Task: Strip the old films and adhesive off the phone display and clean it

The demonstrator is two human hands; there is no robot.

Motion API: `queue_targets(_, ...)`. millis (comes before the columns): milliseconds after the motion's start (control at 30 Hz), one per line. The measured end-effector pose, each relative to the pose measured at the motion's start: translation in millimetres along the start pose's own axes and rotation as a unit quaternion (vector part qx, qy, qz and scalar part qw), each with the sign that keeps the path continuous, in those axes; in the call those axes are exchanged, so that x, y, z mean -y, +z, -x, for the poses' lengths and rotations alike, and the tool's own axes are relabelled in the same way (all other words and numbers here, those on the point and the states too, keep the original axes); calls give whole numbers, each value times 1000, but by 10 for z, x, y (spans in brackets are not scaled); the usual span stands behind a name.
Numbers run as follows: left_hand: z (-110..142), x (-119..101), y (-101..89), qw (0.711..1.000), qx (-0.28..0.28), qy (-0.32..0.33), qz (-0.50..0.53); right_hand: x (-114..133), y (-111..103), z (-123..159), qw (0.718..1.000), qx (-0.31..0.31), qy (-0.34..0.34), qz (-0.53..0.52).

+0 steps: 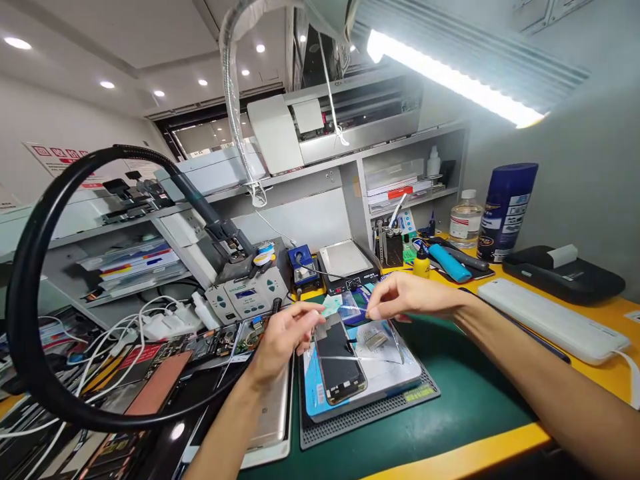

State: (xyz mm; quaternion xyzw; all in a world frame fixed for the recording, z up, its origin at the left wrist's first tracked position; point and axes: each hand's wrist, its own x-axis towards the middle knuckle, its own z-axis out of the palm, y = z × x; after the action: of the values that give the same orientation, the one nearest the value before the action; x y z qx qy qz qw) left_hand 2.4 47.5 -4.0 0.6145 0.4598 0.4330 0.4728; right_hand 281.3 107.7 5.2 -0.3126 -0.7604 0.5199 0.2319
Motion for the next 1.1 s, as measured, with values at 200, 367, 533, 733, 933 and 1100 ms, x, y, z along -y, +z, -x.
queue_targets(200, 77, -58, 40, 983, -45, -22, 179, -16, 148, -66, 993, -20, 2, -114)
queue_targets(367, 157, -47, 119, 979, -124, 22, 160, -34, 336, -96, 991, 15, 12, -133)
queue_targets(533, 280, -74, 189, 989, -106, 39, 93, 38, 427, -23, 985, 31, -10, -167)
queue_targets(733, 382, -107, 315, 995, -73, 30, 57, 88, 489, -10, 977, -27, -26, -210)
queue_targets(933, 399, -92, 321, 994, -48, 2, 100, 86, 514, 16, 969, -29, 5, -247)
queue_targets(1100, 405, -98, 320, 973, -11, -63, 223, 153, 565, 61, 958, -15, 21, -284)
